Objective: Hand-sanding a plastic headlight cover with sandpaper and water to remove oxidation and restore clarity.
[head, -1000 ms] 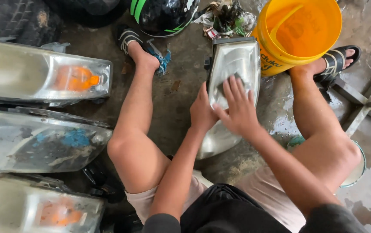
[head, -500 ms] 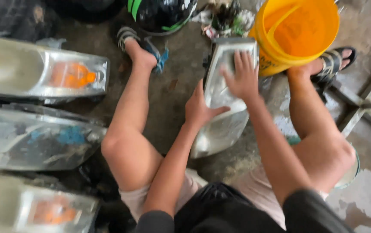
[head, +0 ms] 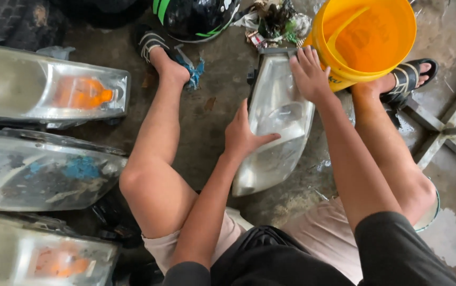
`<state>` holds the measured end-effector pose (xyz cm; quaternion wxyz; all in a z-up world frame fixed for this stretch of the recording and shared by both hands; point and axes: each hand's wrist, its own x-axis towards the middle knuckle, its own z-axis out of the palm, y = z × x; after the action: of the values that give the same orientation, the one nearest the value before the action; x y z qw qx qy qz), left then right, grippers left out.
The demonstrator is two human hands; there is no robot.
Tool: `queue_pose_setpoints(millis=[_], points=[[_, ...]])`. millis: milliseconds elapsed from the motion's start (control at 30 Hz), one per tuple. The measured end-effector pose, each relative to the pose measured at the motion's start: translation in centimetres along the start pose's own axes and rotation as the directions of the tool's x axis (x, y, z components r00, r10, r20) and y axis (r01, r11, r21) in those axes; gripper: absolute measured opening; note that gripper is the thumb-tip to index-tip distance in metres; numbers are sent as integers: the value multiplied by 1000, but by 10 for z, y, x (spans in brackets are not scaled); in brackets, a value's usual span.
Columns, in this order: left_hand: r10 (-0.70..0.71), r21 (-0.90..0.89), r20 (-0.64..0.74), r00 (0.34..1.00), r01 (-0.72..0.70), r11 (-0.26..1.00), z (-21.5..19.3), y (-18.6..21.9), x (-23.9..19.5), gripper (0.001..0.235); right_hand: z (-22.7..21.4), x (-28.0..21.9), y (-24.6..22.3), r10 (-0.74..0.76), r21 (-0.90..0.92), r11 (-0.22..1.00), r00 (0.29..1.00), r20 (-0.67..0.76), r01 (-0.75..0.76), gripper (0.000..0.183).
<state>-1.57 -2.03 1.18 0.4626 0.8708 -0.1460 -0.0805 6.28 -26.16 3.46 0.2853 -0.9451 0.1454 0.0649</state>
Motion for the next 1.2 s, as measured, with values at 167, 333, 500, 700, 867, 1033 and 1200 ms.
queue_pose_setpoints(millis=[167,333,500,700,867,1033,1200], points=[[-201,-20,132,971,206,978,-14,16,3,129,7,-37,-6,57,119,991,998,17,-58,83],[-193,-28,147,970,199,980,-18,11,7,132,16,-161,-20,-73,242,967,996,-48,82,83],[-130,-28,107,986,133,991,-2,4,-1,133,16,-126,10,-145,196,967,983,-109,164,82],[-100,17,88,991,98,995,8,8,-7,131,-8,-6,26,10,95,995,999,32,-12,79],[-126,-2,75,989,126,992,-1,1,-1,131,7,-31,5,70,141,987,996,47,-76,78],[-176,-47,105,979,182,982,-4,-16,9,136,41,-158,-9,-46,246,967,997,-63,61,75],[-184,-39,138,973,191,981,-4,-8,9,136,81,-233,-6,-19,293,956,999,38,7,85]])
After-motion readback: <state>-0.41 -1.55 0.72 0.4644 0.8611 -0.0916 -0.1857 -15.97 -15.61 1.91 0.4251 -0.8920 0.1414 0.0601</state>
